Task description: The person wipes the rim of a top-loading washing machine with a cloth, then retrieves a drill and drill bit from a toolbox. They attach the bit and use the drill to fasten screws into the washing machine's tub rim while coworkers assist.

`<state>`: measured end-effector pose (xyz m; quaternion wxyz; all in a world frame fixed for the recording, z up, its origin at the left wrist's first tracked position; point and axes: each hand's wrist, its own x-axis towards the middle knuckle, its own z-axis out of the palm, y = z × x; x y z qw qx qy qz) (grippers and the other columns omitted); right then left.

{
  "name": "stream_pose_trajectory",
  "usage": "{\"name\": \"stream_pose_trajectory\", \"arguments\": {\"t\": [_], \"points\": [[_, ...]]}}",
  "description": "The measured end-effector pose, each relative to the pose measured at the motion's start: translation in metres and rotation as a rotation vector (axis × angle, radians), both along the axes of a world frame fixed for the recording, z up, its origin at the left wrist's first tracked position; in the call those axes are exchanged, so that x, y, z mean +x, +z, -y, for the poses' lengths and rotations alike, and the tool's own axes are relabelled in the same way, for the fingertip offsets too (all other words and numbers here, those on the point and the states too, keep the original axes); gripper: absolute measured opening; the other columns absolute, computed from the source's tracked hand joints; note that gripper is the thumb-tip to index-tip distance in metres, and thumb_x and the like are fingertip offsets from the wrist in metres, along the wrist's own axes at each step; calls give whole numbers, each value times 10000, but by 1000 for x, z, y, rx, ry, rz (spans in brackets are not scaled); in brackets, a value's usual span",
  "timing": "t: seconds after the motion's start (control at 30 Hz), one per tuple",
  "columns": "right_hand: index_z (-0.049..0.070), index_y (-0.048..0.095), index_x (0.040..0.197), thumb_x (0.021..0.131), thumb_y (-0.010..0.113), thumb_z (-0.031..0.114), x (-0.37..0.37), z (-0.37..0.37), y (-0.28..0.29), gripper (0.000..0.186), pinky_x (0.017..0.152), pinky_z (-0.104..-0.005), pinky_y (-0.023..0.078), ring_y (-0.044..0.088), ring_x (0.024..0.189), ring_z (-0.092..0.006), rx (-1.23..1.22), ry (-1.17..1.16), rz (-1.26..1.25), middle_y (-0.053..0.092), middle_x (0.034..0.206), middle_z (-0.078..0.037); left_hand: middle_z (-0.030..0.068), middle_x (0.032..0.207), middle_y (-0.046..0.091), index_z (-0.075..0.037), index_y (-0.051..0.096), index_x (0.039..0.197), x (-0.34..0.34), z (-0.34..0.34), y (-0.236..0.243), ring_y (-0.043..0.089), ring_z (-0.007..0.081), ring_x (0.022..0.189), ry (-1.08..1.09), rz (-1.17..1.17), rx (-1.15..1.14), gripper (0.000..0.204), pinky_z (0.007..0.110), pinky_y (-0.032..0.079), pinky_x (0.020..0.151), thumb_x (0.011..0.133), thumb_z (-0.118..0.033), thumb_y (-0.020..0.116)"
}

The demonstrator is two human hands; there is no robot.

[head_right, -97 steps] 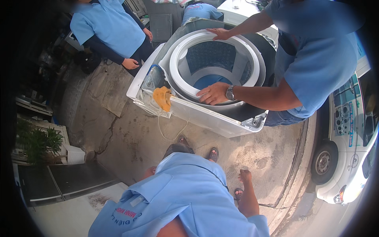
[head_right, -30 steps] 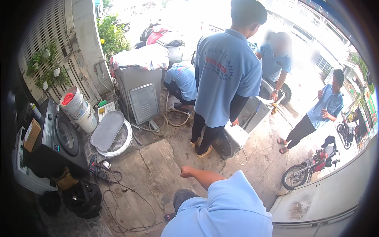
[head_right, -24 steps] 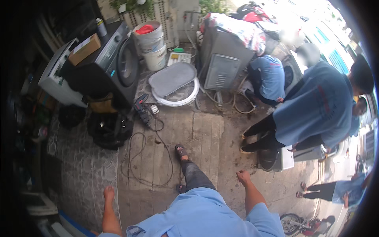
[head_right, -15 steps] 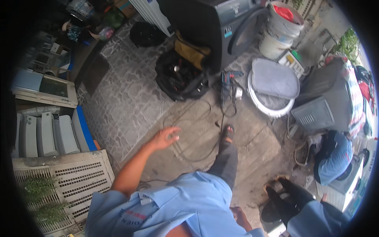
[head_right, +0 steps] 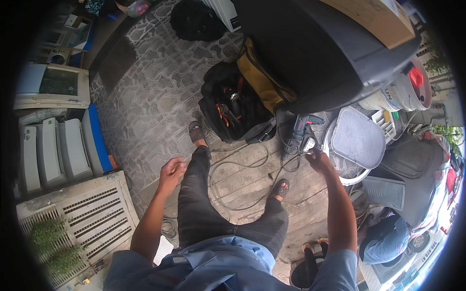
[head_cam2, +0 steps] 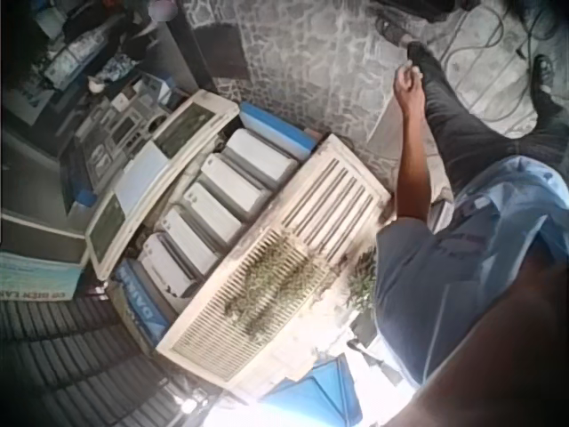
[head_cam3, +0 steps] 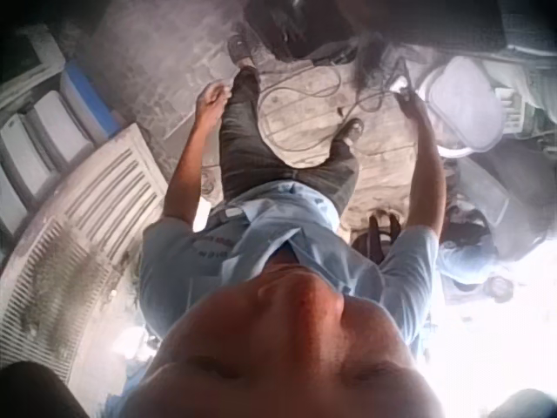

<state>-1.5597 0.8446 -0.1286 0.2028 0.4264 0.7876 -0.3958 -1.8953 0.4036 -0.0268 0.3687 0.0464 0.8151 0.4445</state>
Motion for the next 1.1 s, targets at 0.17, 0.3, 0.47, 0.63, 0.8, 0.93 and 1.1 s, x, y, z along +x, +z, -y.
{"name": "stream_pose_trajectory", "arguments": {"t": [0.17, 0.3, 0.47, 0.63, 0.8, 0.93, 1.1], "points": [[58, 631, 1247, 922, 654, 370, -176, 55, -100, 451, 919, -412, 534, 684, 1076, -331, -233, -8, -145, 713, 1121, -191, 84, 1116, 704, -18, 615, 1247, -64, -97, -140, 671, 150, 985, -230, 27, 247, 336, 284, 526, 851, 999, -244, 641], [45, 633, 1207, 868, 712, 393, -317, 93, -192, 492, 914, -399, 535, 688, 1002, -337, -270, -72, -210, 715, 1040, -167, 93, 1048, 717, -16, 625, 1222, -100, -128, -214, 687, 155, 905, -202, 78, 246, 318, 285, 543, 814, 1000, -244, 635], [41, 486, 1383, 708, 826, 484, -427, 119, -290, 876, 1031, -433, 448, 528, 1259, -358, 142, -363, -128, 582, 1294, -192, 125, 996, 728, -21, 626, 1228, -124, -117, -237, 705, 179, 895, -323, 129, 71, 323, 303, 558, 793, 974, -220, 656], [57, 547, 1285, 690, 825, 456, -470, 141, -279, 768, 1041, -544, 404, 500, 1258, -398, 274, -679, -16, 577, 1264, -177, 92, 1001, 701, -1, 619, 1239, -136, -123, -240, 673, 152, 911, -159, 304, 177, 330, 284, 536, 841, 980, -203, 653], [43, 573, 1235, 695, 829, 282, -414, 119, -298, 643, 937, -472, 495, 581, 1130, -410, 223, -445, -394, 614, 1181, -184, 79, 1016, 679, 15, 602, 1250, -147, -134, -232, 649, 130, 925, 0, 338, 305, 337, 268, 528, 851, 991, -195, 649], [-3, 571, 1133, 682, 818, 128, -349, 122, -157, 531, 822, -422, 534, 637, 964, -397, 70, -381, -544, 641, 1034, -193, 97, 1058, 682, 22, 581, 1230, -164, -168, -240, 660, 128, 957, 123, 116, 419, 298, 270, 541, 846, 996, -155, 635], [22, 483, 1268, 699, 798, 58, -172, 145, -108, 651, 775, -430, 544, 675, 882, -308, 2, -246, -541, 642, 1030, -153, 190, 1150, 671, -2, 532, 1288, -198, -304, -368, 682, 260, 1016, -455, -502, -140, 549, 382, 536, 912, 904, -339, 729]]}}
